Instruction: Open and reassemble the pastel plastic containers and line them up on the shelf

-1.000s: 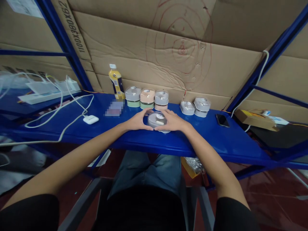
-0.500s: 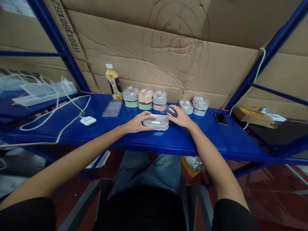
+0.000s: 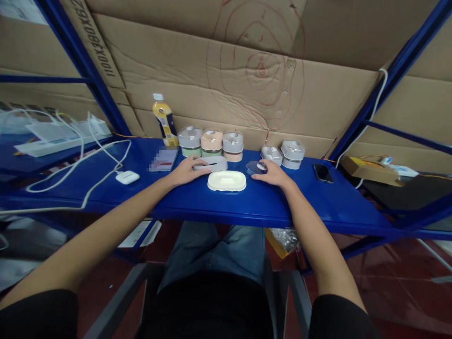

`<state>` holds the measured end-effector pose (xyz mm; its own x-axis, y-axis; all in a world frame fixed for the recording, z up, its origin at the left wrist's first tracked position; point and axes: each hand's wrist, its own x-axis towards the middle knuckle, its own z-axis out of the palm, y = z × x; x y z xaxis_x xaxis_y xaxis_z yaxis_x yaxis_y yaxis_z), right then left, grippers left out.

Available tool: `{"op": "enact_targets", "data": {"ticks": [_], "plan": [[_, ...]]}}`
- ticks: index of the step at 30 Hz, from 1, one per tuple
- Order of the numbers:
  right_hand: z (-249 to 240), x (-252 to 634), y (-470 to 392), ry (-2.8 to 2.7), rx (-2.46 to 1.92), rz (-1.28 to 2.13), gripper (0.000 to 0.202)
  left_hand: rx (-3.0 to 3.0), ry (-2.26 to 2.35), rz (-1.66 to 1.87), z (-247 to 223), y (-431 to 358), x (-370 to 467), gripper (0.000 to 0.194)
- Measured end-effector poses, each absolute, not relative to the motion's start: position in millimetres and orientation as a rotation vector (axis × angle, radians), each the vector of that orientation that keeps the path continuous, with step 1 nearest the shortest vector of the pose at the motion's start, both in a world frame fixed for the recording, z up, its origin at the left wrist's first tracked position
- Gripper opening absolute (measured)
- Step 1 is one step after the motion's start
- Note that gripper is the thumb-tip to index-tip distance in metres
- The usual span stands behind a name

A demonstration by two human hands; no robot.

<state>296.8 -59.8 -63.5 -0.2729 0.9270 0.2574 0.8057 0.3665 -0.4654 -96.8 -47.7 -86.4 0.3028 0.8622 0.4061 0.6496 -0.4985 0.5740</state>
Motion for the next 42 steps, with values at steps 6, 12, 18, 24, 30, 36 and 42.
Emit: {"op": "enact_targets", "data": {"ticks": [6,12,18,24,30,36,42], "plan": [[-58.0,288.3,-65.6,-2.111,-1.413,0.176,0.084,2.345,1.069,1.111,-79.3,-62.5,-79.5,0.068],[-36.8,249.6,-81.6,-2.279,-0.982,0.225,0.081,2.351,0.932,1.036,-79.9,-79.0,-54.8,0.109],[-43.5,203.4,-82.9,-2.473,-0.908,0.223,0.087,2.288,0.877,0.988,-87.9,-73.8,-50.6,0.126],[-46.8,193.4,-77.1,-2.539,-0.941,0.227,0.087,2.277,0.879,0.974,-88.8,-71.0,-50.9,0.125],[-56.7,204.4,-90.4,-2.505,-0.984,0.252,0.088,2.329,0.961,0.924,-89.8,-69.7,-52.8,0.118],[-66.0,219.9,-99.8,-2.458,-0.913,0.354,0.082,2.342,0.952,0.913,-91.8,-66.0,-53.4,0.120],[-68.9,220.9,-97.8,-2.415,-0.887,0.398,0.081,2.310,0.934,0.906,-89.6,-66.6,-53.3,0.125]]}}
